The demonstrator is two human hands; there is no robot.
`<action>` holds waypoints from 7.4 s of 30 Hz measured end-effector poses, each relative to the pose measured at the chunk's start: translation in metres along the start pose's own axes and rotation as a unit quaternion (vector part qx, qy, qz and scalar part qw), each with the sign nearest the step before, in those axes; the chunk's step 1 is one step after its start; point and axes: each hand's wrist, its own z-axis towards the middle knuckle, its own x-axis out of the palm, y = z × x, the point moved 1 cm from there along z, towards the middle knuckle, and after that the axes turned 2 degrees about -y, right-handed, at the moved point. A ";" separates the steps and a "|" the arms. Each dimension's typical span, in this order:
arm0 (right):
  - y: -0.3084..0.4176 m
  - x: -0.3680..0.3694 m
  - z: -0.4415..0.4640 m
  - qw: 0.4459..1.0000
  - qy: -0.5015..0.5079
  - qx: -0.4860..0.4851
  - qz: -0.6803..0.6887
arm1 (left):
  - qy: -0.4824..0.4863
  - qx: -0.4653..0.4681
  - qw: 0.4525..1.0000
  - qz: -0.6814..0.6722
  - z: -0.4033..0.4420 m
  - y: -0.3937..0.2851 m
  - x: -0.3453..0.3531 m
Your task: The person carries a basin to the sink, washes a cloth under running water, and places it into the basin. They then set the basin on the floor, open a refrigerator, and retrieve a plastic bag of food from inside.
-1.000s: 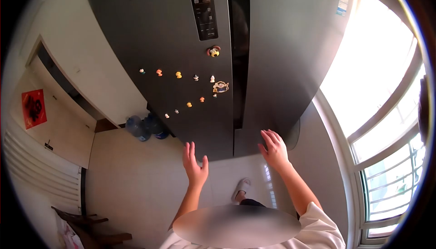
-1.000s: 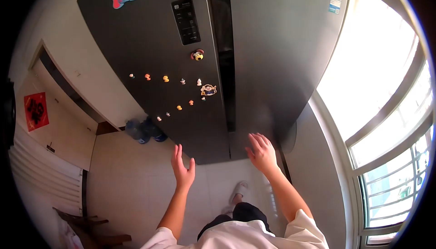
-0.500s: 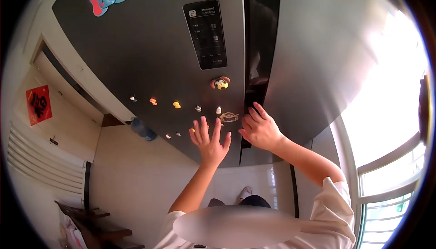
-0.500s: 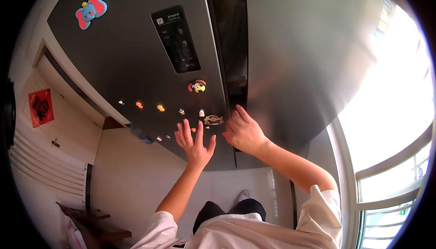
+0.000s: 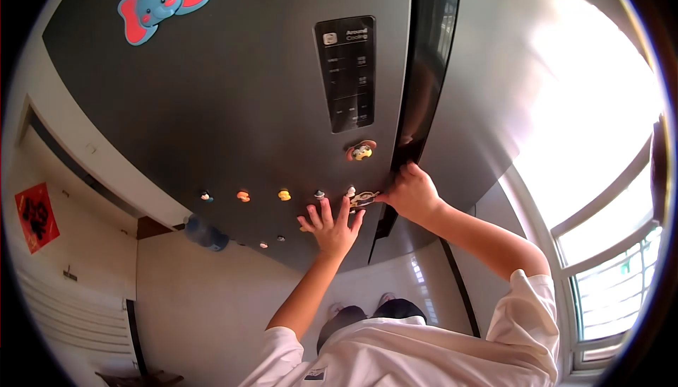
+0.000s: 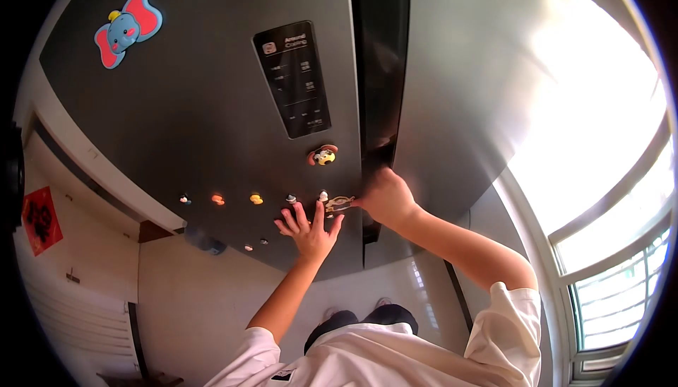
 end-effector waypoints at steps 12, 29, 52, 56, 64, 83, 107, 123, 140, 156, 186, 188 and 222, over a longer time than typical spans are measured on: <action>0.015 -0.012 0.003 0.995 0.034 0.097 0.002 | -0.011 0.011 0.999 -0.032 -0.007 0.008 0.011; 0.070 -0.113 -0.166 0.945 -0.102 0.297 0.089 | 0.215 -0.028 0.875 -0.432 -0.001 0.008 -0.085; 0.083 -0.069 -0.436 0.406 -0.413 0.731 0.360 | 0.435 -0.038 0.489 -0.755 -0.027 -0.275 -0.124; 0.064 -0.037 -0.494 0.344 -0.471 0.731 0.354 | 0.451 -0.037 0.454 -0.768 -0.023 -0.304 -0.131; -0.004 -0.044 -0.507 0.263 -0.493 0.766 0.319 | 0.492 -0.160 0.445 -0.731 -0.058 -0.300 -0.110; -0.079 -0.022 -0.523 0.223 -0.520 0.755 0.330 | 0.459 -0.436 0.394 -0.666 -0.091 -0.209 -0.013; 0.030 0.114 -0.654 0.226 -0.457 0.849 0.138 | 0.453 -0.507 0.396 -0.617 -0.078 -0.165 0.113; 0.088 0.285 -0.299 0.178 0.006 0.678 0.713 | 0.413 -0.640 0.364 -0.536 -0.104 -0.171 0.152; 0.005 0.533 -0.167 0.705 0.110 0.608 0.349 | 0.404 -0.700 0.300 -0.507 -0.175 -0.229 0.300; -0.013 0.540 -0.145 0.613 -0.201 0.599 0.475 | 0.338 -0.719 0.108 -0.597 -0.155 -0.246 0.403; -0.045 0.487 -0.201 0.647 -0.238 0.644 0.331 | 0.375 -0.449 0.186 -0.789 -0.059 -0.297 0.479; -0.041 0.483 -0.205 0.646 -0.240 0.645 0.332 | 0.350 -0.455 0.215 -0.790 -0.053 -0.295 0.484; -0.008 0.505 -0.217 0.531 -0.157 0.724 0.412 | 0.161 -0.638 0.146 -0.739 -0.114 -0.170 0.305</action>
